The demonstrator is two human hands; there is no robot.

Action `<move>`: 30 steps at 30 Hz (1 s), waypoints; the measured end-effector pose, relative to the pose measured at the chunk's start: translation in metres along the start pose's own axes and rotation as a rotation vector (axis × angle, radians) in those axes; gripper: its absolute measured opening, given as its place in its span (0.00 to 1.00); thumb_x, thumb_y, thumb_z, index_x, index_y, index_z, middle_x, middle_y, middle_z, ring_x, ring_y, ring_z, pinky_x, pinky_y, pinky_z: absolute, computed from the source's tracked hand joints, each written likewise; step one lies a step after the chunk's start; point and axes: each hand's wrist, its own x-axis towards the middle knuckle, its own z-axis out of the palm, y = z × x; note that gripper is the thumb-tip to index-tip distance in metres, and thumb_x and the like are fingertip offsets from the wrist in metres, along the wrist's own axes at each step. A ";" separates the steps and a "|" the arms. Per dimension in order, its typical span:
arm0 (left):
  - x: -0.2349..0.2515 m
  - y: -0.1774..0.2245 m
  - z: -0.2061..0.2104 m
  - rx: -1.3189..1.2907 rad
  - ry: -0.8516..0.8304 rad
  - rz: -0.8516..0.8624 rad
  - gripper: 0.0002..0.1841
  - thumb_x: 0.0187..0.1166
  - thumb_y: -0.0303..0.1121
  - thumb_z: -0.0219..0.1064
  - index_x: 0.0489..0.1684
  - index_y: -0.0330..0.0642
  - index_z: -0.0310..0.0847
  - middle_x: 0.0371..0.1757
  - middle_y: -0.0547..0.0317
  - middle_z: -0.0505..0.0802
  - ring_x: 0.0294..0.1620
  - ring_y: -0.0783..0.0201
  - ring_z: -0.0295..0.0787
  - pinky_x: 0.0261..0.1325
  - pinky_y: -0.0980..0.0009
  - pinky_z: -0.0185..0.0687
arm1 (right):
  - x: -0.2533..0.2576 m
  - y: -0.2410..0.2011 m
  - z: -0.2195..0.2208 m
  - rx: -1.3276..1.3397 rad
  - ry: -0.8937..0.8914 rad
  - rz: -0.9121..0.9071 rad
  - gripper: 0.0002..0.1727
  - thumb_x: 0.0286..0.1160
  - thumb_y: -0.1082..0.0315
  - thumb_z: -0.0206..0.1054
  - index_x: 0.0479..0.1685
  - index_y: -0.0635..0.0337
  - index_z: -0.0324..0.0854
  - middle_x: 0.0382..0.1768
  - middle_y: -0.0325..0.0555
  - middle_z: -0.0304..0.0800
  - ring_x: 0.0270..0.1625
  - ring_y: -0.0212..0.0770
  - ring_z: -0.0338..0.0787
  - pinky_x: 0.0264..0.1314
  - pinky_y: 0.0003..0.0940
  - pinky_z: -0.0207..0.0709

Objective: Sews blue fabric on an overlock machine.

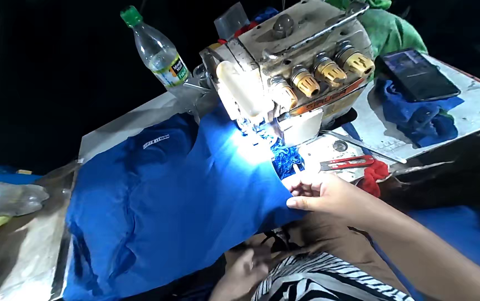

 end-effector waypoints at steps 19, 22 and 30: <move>0.007 0.058 0.092 -1.094 0.726 0.302 0.14 0.86 0.41 0.62 0.58 0.42 0.80 0.48 0.52 0.95 0.51 0.59 0.96 0.57 0.58 0.93 | -0.015 0.000 -0.002 -0.107 0.090 0.082 0.05 0.78 0.65 0.72 0.35 0.53 0.90 0.29 0.39 0.93 0.27 0.34 0.91 0.32 0.26 0.87; 0.015 0.066 0.110 -0.719 1.004 0.417 0.14 0.78 0.34 0.73 0.57 0.41 0.80 0.45 0.62 0.96 0.49 0.69 0.95 0.56 0.65 0.93 | -0.020 -0.004 -0.003 -0.059 0.071 0.100 0.03 0.76 0.66 0.73 0.36 0.52 0.91 0.31 0.39 0.93 0.28 0.35 0.91 0.33 0.27 0.88; 0.029 0.056 0.104 -0.236 1.242 0.630 0.12 0.76 0.27 0.73 0.55 0.40 0.83 0.46 0.68 0.96 0.53 0.75 0.93 0.61 0.73 0.90 | -0.017 -0.002 0.001 0.017 0.059 0.100 0.14 0.71 0.69 0.76 0.55 0.48 0.88 0.33 0.39 0.92 0.32 0.36 0.92 0.36 0.27 0.88</move>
